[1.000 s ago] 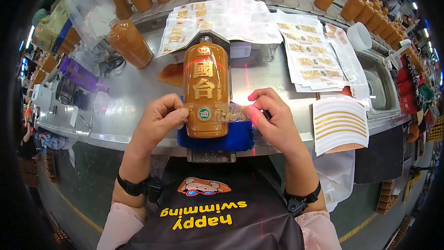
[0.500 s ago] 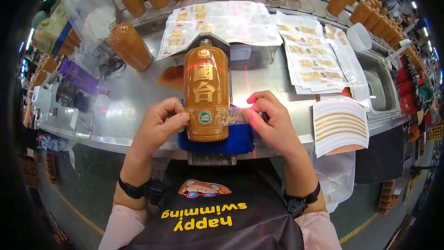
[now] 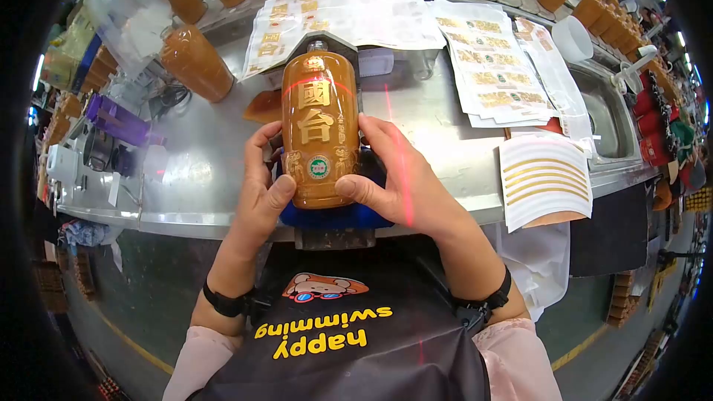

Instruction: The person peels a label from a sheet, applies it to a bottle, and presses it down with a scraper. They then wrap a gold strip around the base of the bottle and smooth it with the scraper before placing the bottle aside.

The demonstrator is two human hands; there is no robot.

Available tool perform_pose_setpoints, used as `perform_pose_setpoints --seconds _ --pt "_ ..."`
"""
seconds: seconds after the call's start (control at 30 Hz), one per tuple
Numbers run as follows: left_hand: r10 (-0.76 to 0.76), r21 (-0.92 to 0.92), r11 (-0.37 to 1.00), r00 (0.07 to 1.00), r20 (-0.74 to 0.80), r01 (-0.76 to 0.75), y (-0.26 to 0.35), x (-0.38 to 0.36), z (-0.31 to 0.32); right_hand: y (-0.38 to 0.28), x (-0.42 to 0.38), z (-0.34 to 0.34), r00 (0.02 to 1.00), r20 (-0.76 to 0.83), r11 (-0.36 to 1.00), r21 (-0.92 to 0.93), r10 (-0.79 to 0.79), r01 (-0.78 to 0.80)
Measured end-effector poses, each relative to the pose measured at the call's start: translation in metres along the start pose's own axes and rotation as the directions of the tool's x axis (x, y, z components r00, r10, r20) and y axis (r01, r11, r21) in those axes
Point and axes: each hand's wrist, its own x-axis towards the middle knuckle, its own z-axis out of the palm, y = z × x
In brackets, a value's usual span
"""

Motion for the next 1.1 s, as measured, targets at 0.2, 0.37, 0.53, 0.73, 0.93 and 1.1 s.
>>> perform_pose_setpoints --seconds 0.2,0.37,0.53,0.73,0.93,1.1 --pt "-0.014 0.016 1.000 1.000 -0.022 0.014 -0.004 -0.001 0.002 0.002 0.001 0.002 1.000 -0.009 1.000 0.014 0.028 -0.028" --pt "-0.033 -0.050 0.998 0.999 -0.024 0.032 -0.002 -0.002 0.004 0.002 0.000 0.000 0.998 0.006 0.989 0.137 0.058 -0.059" --pt "-0.016 -0.022 1.000 1.000 -0.024 0.016 -0.005 -0.002 0.004 0.007 -0.002 0.001 0.999 0.004 0.997 0.069 0.040 -0.040" --pt "-0.020 -0.013 1.000 1.000 -0.020 0.020 -0.005 -0.003 0.004 0.009 -0.003 -0.002 0.999 0.028 0.998 0.059 0.031 -0.033" --pt "-0.037 -0.236 0.971 0.999 0.012 0.039 -0.005 -0.004 0.003 0.005 0.000 -0.003 0.998 0.053 0.996 0.080 0.043 -0.047" --pt "-0.002 -0.083 0.997 1.000 -0.008 0.002 -0.003 -0.005 0.006 0.002 0.002 -0.003 0.997 0.072 0.993 0.109 0.032 -0.039"
